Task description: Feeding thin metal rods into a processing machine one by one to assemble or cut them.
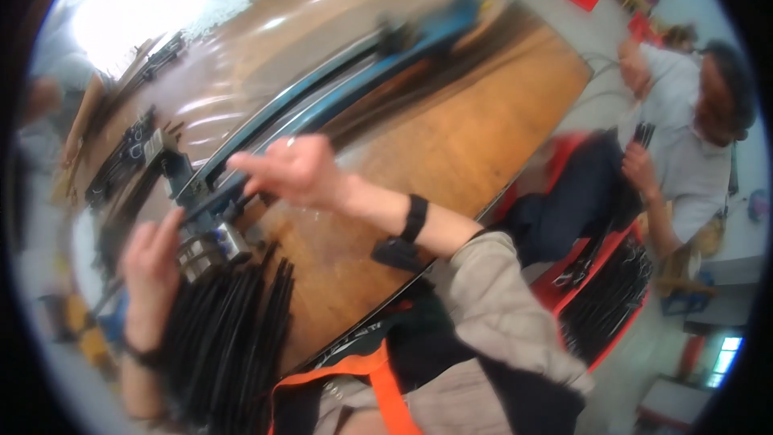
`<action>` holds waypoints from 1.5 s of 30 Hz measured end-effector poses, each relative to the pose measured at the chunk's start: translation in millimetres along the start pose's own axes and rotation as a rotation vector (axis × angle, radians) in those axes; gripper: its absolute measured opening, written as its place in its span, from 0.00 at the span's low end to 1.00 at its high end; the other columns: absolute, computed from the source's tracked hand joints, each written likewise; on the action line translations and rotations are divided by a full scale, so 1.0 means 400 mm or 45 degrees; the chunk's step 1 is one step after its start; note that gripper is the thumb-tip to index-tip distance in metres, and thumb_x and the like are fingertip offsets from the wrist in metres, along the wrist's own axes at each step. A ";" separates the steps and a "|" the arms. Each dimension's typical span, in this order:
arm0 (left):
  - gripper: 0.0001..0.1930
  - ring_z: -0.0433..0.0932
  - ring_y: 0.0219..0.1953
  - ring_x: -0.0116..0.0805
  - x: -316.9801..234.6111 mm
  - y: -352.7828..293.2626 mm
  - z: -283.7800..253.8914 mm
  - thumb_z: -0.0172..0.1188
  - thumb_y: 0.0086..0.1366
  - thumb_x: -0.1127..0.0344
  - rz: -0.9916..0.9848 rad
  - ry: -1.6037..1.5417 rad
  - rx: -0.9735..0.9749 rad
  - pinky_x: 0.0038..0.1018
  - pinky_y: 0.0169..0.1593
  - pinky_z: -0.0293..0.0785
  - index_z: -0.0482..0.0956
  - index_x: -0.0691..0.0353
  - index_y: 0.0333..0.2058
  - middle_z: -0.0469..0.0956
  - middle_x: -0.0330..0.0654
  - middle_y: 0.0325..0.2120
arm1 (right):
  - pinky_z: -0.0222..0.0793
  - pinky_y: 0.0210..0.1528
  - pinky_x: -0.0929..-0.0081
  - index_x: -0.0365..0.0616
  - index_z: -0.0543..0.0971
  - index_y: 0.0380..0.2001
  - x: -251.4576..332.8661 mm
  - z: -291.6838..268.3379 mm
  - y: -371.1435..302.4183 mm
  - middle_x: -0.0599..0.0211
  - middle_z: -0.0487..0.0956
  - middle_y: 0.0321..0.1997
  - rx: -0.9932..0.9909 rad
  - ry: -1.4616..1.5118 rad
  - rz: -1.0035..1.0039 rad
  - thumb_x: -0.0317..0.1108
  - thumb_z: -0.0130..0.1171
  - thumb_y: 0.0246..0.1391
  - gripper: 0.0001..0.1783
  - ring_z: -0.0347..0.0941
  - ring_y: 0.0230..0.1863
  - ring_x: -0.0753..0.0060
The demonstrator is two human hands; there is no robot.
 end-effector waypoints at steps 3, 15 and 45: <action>0.16 0.75 0.35 0.49 0.047 -0.034 -0.043 0.58 0.64 0.78 -0.095 0.023 -0.084 0.40 0.40 0.72 0.79 0.63 0.50 0.74 0.49 0.31 | 0.66 0.25 0.70 0.52 0.80 0.57 -0.001 -0.014 0.002 0.71 0.72 0.23 -0.051 -0.175 -0.128 0.47 0.68 0.55 0.27 0.70 0.25 0.70; 0.11 0.80 0.40 0.48 0.304 -0.349 -0.286 0.55 0.73 0.72 -0.659 0.211 -0.452 0.34 0.47 0.74 0.78 0.69 0.50 0.81 0.56 0.39 | 0.72 0.40 0.71 0.50 0.87 0.35 -0.048 0.448 0.109 0.63 0.86 0.33 0.429 0.740 0.351 0.38 0.68 0.57 0.07 0.81 0.33 0.68; 0.10 0.78 0.31 0.50 0.345 -0.162 0.134 0.60 0.67 0.61 -0.291 -0.088 -0.292 0.42 0.35 0.76 0.75 0.59 0.30 0.75 0.46 0.25 | 0.65 0.42 0.56 0.41 0.78 0.30 -0.311 -0.067 0.044 0.56 0.76 0.28 0.436 -0.666 -0.016 0.26 0.65 0.50 0.05 0.72 0.36 0.49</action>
Point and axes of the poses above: each hand's wrist, its own y-axis towards the middle knuckle, its own z-axis out of the palm, x = y × z, the point moved 9 cm from there along y, towards the middle knuckle
